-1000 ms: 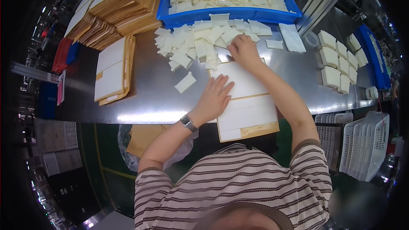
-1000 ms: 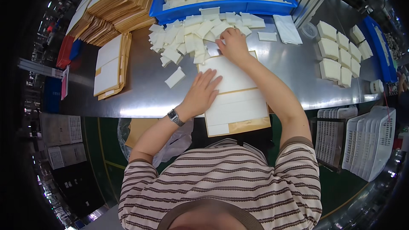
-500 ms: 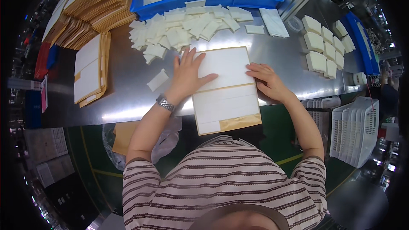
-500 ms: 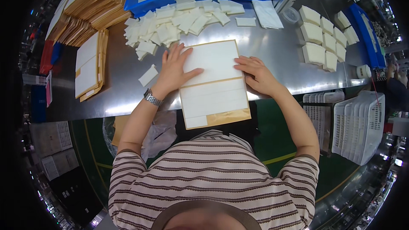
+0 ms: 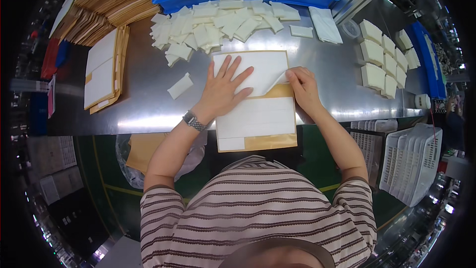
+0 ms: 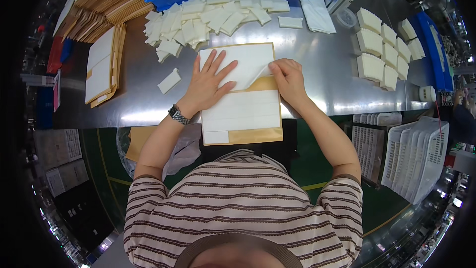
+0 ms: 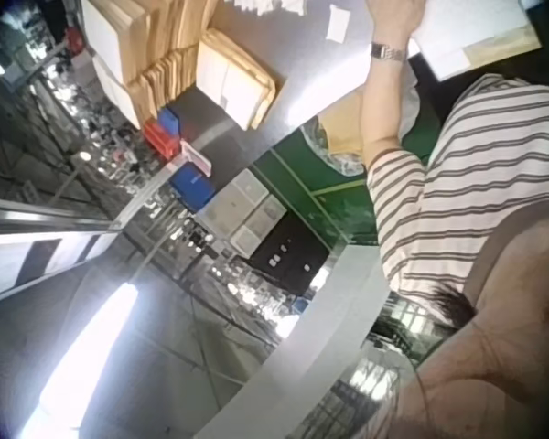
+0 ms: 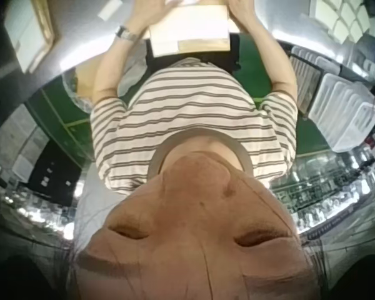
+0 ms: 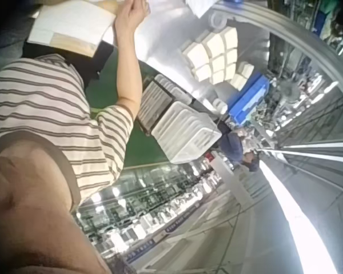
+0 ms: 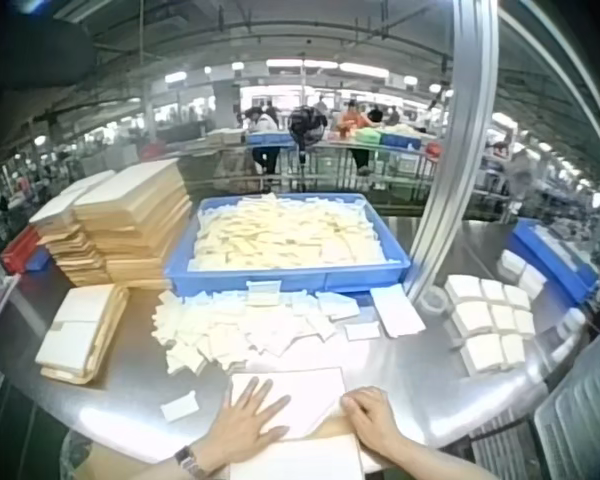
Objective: The person is manually sorting and placing small white components into paper folders at a production workstation.
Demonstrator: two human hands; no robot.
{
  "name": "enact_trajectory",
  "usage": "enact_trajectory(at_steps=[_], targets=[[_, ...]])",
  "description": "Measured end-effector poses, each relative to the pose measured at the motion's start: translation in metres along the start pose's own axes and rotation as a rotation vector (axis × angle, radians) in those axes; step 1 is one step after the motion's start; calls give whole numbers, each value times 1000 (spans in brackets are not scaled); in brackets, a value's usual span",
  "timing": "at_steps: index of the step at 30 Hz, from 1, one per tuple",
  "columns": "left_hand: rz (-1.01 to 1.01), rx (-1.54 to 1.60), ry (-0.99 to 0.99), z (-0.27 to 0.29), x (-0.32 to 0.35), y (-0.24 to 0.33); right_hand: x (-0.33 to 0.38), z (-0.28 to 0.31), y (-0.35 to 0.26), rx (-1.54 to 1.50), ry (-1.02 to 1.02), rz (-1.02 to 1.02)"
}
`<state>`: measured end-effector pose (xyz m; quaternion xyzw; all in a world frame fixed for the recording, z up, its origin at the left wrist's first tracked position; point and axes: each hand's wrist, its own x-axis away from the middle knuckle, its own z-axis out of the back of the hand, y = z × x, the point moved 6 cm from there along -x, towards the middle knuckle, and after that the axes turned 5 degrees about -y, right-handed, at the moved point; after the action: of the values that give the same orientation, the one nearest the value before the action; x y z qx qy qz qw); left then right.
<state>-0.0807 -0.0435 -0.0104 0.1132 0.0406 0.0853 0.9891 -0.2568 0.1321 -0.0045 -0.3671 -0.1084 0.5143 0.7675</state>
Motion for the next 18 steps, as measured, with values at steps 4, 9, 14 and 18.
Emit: enact_trajectory(at_steps=[4,9,14,18], targets=[[27,-7,-5,1,-2,-1,3,8,24,-641,352,-340],[142,165,288,25,-7,-30,29,19,30,-1143,301,-483],[524,142,420,57,-45,-97,33,0,-39,-1288,-16,-379],[570,293,437,46,-50,-136,40,-25,-29,-1212,50,-354]])
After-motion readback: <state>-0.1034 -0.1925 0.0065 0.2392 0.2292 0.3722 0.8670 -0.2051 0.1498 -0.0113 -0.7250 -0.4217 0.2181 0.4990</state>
